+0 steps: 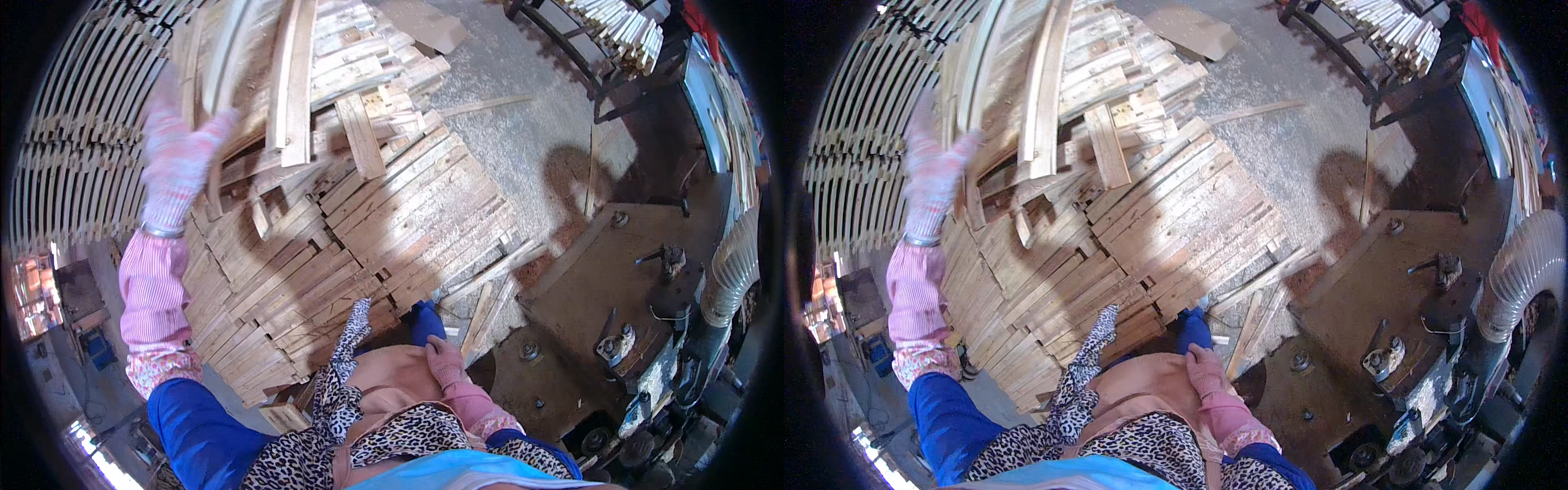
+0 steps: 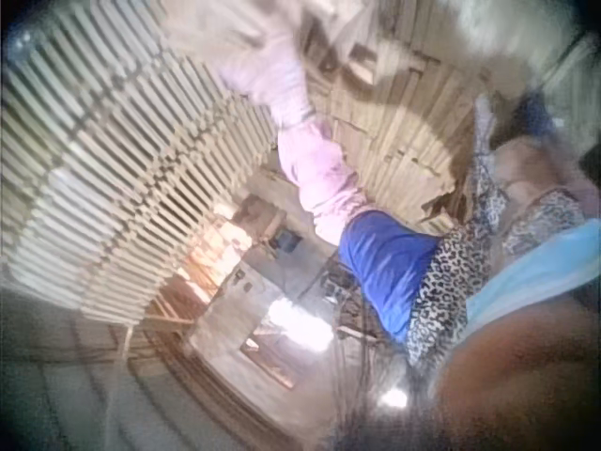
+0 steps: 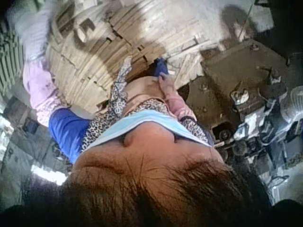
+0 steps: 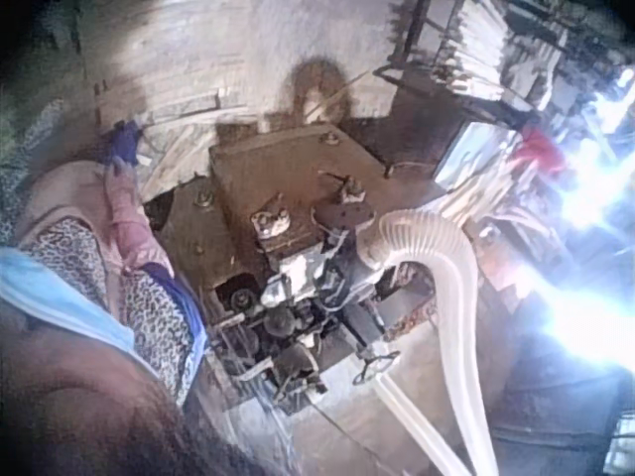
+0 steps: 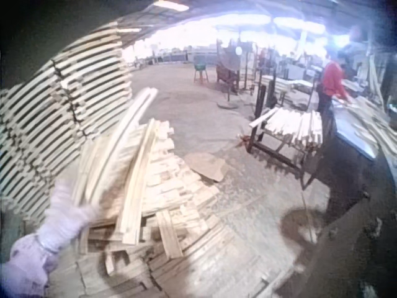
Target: The person shapes long wood strips by hand-feeding them through a stationary woodworking planer. The person picks up strips from a pile on the floor, passes them across the planer blades, and places the processed pieces onto a separate stack.
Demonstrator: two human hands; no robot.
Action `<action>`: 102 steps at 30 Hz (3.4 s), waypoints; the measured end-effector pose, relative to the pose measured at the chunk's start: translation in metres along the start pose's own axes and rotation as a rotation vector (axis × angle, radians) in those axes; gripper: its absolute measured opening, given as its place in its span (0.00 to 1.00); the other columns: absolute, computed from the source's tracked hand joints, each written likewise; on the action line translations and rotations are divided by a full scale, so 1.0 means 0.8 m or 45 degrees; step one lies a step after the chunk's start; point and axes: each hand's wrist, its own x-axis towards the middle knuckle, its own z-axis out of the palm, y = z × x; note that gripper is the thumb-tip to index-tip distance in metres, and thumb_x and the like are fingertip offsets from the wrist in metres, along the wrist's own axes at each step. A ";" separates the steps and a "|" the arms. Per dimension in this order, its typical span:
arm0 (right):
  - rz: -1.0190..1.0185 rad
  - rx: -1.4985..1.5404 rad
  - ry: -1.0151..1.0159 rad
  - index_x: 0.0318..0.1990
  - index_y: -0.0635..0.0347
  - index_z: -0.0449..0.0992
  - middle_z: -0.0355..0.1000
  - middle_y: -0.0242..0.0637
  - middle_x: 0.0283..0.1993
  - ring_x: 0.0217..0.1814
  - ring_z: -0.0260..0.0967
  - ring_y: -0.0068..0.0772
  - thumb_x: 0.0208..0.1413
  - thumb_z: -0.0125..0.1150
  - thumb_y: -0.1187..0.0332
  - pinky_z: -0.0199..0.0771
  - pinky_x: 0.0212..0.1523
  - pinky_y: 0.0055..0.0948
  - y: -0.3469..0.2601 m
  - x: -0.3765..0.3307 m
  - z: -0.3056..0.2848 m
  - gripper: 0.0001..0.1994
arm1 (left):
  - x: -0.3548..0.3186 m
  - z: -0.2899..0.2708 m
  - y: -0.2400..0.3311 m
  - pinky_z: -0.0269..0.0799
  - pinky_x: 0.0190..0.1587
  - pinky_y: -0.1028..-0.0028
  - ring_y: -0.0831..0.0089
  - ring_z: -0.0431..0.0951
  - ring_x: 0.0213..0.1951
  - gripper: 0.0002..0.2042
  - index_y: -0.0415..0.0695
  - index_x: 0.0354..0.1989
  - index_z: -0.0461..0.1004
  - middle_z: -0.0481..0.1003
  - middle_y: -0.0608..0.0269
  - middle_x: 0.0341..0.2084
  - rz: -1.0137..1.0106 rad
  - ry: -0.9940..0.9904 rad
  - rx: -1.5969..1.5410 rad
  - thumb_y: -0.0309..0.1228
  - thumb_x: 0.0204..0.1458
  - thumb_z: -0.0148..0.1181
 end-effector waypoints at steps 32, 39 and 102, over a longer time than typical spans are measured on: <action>0.051 0.000 -0.024 0.53 0.52 0.82 0.77 0.44 0.36 0.39 0.76 0.45 0.53 0.70 0.62 0.77 0.42 0.40 0.052 0.069 0.016 0.19 | -0.323 0.609 -0.244 0.70 0.26 0.67 0.73 0.75 0.25 0.13 0.44 0.34 0.77 0.75 0.67 0.22 -1.518 -0.248 -1.099 0.41 0.55 0.68; 0.295 0.556 0.100 0.59 0.64 0.76 0.79 0.38 0.44 0.48 0.76 0.28 0.63 0.63 0.71 0.77 0.52 0.32 0.040 0.092 0.016 0.18 | -0.438 0.594 0.045 0.71 0.23 0.79 0.78 0.75 0.27 0.08 0.47 0.41 0.79 0.76 0.72 0.28 -1.606 -0.662 -2.028 0.31 0.55 0.70; -0.535 -0.647 0.195 0.66 0.49 0.69 0.71 0.46 0.56 0.58 0.68 0.48 0.62 0.56 0.46 0.69 0.58 0.43 -0.244 0.540 -0.088 0.29 | -0.201 0.613 -0.269 0.67 0.63 0.57 0.48 0.73 0.60 0.39 0.39 0.61 0.72 0.72 0.40 0.58 -1.115 -0.711 0.060 0.64 0.59 0.41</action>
